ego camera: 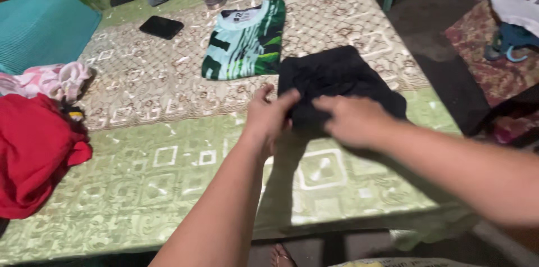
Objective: The person folds a green and white graphic shirt, a black garment, a red pair of pants, a pink floral cloth, a zig-zag patterned shirt, and a light pink pair of shorts on a table before placing them in a stack.
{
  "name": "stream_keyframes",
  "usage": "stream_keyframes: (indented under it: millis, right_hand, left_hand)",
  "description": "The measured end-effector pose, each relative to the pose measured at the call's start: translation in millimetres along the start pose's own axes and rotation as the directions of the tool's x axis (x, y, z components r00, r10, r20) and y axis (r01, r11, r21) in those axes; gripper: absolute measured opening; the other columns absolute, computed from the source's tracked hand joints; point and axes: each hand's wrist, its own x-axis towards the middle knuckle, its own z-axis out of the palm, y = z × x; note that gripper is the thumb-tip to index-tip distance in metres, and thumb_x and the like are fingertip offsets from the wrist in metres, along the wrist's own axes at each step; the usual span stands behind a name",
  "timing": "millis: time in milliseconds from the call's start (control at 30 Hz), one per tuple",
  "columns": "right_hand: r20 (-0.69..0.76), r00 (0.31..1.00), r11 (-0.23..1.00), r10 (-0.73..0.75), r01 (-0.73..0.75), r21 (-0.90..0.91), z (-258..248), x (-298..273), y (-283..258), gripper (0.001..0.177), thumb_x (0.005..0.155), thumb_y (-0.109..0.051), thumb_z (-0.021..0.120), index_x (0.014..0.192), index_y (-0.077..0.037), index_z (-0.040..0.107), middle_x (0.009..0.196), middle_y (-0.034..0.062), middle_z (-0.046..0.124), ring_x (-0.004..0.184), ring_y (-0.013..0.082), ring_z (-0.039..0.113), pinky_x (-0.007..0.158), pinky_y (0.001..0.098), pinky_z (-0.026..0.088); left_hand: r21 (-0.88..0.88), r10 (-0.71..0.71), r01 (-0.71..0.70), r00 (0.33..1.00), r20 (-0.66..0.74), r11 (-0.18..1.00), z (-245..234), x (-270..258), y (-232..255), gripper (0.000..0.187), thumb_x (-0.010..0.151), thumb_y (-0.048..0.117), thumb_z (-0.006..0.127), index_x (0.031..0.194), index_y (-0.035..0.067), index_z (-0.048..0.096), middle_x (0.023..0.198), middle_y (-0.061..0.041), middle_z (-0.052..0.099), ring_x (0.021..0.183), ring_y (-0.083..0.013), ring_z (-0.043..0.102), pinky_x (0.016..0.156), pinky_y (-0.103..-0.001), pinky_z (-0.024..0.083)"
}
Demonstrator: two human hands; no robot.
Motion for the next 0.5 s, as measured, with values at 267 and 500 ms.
stream_keyframes:
  millis: [267,500]
  right_hand:
    - [-0.048,0.793,0.065,0.607,0.011,0.998,-95.5,135.8,16.3,0.033,0.098,-0.025,0.064,0.123,-0.004,0.065,0.115,0.0139,0.074,0.099,0.0267,0.075,0.087,0.0493,0.062]
    - [-0.777,0.629,0.983,-0.025,0.157,0.095,-77.8,223.7,-62.7,0.057,0.090,-0.005,0.058,0.146,-0.015,0.059,0.139,0.0227,0.062,0.121,0.0490,0.059,0.100,0.0557,0.049]
  left_hand:
    - [-0.180,0.028,-0.039,0.998,-0.062,0.983,-107.6,9.1,62.2,0.053,0.086,0.025,0.071,0.136,0.014,0.057,0.116,-0.002,0.067,0.095,-0.0183,0.066,0.077,-0.035,0.056]
    - [-0.127,0.036,-0.044,0.997,-0.068,0.991,-189.7,31.8,64.8,0.042,0.088,0.024,0.070,0.128,0.012,0.063,0.115,-0.003,0.068,0.093,-0.0183,0.066,0.076,-0.035,0.056]
